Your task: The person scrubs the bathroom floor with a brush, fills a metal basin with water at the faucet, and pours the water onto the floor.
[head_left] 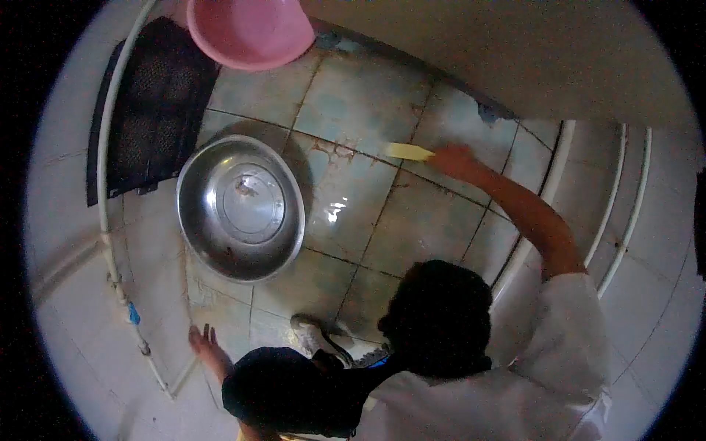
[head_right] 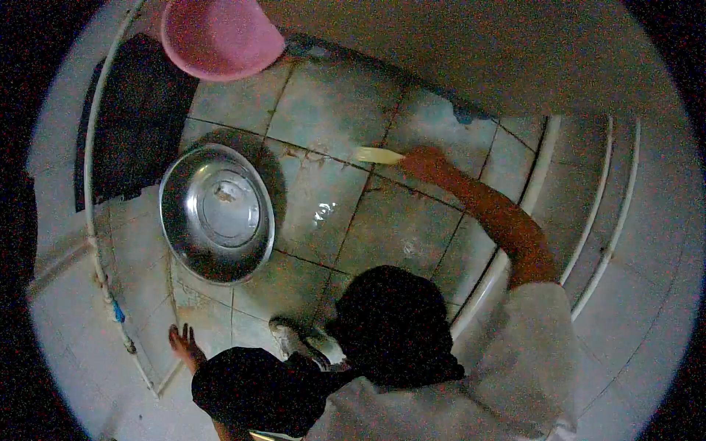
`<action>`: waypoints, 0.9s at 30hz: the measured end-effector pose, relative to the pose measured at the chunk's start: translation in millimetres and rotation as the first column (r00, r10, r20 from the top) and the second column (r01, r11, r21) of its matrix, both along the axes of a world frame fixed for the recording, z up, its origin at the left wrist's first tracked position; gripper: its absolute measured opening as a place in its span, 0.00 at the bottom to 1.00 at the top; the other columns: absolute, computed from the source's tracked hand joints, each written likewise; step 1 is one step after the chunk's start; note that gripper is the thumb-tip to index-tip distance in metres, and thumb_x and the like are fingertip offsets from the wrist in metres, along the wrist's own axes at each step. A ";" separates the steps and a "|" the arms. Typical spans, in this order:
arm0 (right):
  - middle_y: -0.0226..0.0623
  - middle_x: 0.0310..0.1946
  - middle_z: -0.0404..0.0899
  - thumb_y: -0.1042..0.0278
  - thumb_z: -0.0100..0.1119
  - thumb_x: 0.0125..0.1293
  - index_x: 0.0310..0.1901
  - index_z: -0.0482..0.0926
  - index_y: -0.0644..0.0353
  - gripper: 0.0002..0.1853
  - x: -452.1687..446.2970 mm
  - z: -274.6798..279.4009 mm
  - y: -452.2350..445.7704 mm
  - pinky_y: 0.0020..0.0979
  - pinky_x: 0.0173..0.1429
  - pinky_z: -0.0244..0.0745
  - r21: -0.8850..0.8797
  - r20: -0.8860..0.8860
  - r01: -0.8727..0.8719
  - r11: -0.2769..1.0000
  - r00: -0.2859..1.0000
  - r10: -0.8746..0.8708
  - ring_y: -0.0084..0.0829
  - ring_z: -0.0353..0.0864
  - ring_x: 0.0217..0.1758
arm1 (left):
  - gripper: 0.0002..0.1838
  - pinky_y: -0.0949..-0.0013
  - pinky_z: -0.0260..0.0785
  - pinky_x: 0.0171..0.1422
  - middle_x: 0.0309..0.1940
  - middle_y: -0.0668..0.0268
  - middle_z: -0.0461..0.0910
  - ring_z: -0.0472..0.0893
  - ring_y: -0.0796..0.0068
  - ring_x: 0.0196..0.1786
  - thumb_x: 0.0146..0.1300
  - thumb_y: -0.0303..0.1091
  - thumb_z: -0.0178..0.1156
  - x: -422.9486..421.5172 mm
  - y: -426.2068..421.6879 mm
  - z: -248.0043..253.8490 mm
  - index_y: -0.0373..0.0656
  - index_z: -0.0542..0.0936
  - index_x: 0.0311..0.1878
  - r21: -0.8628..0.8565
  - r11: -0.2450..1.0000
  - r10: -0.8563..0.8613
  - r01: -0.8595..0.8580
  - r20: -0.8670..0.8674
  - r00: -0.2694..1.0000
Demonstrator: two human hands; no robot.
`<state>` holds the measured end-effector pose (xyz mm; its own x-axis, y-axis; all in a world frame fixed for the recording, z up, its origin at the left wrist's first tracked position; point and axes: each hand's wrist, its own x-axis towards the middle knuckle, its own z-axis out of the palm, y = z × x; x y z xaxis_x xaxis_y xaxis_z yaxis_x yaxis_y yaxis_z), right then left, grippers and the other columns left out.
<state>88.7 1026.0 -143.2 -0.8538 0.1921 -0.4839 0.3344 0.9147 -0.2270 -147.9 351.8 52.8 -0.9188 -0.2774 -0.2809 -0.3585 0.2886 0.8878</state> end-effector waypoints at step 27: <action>0.43 0.30 0.76 0.55 0.36 0.65 0.43 0.74 0.54 0.18 -82.9 -10.7 38.3 0.43 0.34 0.72 -0.043 0.162 0.189 0.981 0.970 -0.180 0.43 0.77 0.34 | 0.25 0.58 0.40 0.69 0.63 0.58 0.57 0.55 0.60 0.65 0.65 0.41 0.38 -5.2 190.5 209.8 0.38 0.59 0.62 0.005 1.000 0.007 -0.006 -0.229 0.973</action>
